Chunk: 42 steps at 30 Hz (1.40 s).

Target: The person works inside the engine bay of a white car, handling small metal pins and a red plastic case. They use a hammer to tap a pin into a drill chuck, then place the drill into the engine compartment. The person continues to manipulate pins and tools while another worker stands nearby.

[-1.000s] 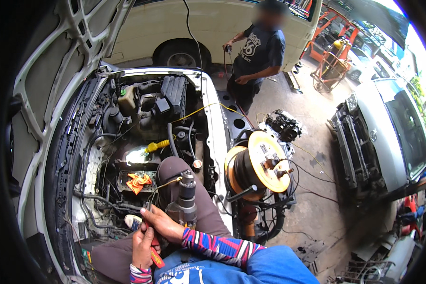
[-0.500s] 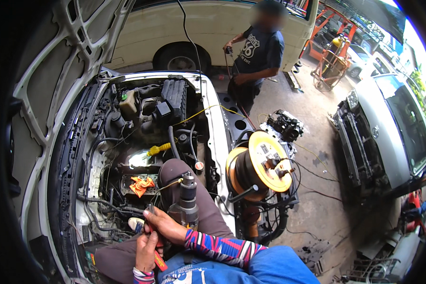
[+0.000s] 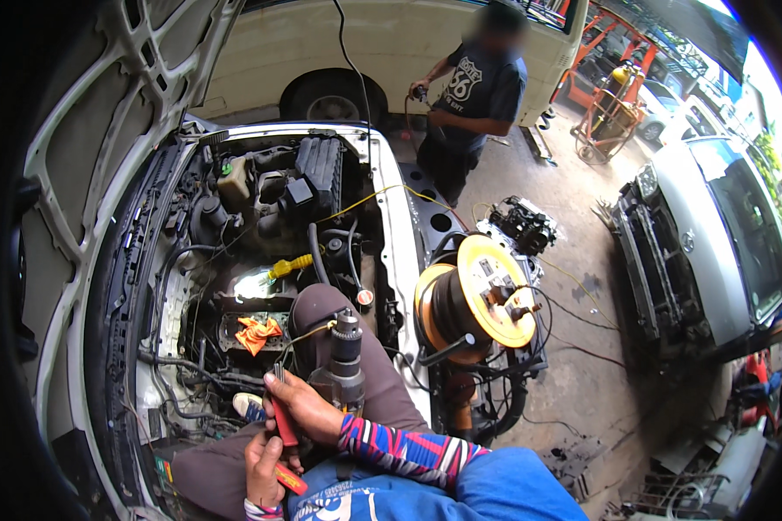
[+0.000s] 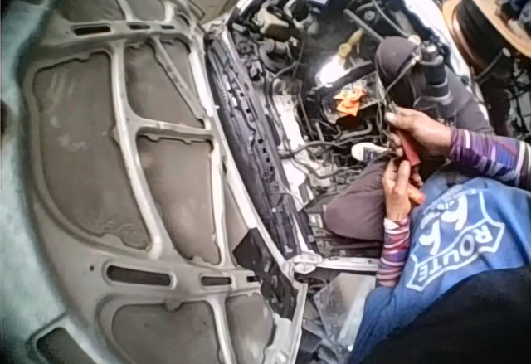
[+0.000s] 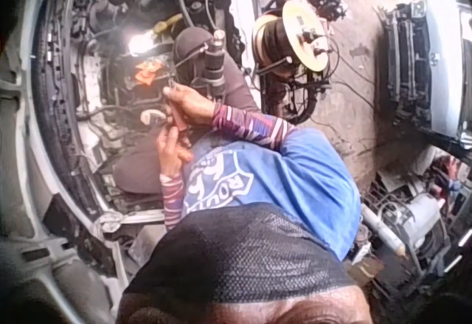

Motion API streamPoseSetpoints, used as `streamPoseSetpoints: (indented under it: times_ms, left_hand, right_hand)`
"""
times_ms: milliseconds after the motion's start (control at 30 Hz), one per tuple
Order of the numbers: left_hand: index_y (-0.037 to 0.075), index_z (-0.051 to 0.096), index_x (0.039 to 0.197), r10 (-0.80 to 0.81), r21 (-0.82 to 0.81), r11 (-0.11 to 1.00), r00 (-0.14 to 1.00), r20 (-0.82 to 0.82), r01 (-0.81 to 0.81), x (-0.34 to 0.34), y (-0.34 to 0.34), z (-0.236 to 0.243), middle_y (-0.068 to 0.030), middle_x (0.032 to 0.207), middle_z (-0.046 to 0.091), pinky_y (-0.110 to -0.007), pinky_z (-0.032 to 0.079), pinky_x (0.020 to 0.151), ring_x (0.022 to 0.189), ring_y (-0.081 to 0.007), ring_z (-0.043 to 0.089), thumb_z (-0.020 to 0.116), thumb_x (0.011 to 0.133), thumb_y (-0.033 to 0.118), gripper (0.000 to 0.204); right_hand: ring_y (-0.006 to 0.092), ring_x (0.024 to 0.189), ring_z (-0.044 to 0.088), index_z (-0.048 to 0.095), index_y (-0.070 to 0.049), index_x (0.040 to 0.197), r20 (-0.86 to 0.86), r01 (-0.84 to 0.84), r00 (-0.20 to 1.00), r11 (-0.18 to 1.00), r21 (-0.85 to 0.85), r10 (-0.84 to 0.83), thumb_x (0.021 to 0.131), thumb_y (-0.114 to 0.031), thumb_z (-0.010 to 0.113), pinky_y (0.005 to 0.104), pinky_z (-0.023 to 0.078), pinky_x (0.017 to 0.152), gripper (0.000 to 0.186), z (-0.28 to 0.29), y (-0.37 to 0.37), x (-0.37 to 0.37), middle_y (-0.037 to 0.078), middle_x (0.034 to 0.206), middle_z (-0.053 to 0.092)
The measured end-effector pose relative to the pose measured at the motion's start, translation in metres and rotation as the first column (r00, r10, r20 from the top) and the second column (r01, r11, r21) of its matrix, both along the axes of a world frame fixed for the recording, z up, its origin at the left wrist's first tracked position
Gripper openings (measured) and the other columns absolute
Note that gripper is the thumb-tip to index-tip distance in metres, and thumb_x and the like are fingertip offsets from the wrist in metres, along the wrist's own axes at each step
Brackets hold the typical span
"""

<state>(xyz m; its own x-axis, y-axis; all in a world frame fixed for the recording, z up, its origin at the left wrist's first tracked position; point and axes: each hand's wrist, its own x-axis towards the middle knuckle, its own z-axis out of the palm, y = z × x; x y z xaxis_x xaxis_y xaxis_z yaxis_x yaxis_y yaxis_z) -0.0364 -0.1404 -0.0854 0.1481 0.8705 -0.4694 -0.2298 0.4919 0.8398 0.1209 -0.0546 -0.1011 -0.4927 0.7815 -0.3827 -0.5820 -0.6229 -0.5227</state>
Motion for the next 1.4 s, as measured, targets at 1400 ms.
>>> streamPoseSetpoints:
  times_ms: [1400]
  left_hand:
    - [0.001, 0.071, 0.109, -0.081, 0.194, 0.963, 0.89, -0.448, 0.185, -0.007, 0.088, 0.053, 0.0005, 0.078, 0.064, -0.02, 0.044, 0.055, 0.063, -0.0034, 0.055, 0.06, 0.103, 0.019, 0.022]
  right_hand:
    - [0.0156, 0.062, 0.057, 0.057, -0.002, 0.108, -0.108, -0.199, 0.97, 0.965, 0.169, 0.219, 0.1, -0.022, 0.045, 0.0285, 0.048, 0.059, 0.024, -0.002, 0.0, 0.008, 0.009, 0.082, 0.061]
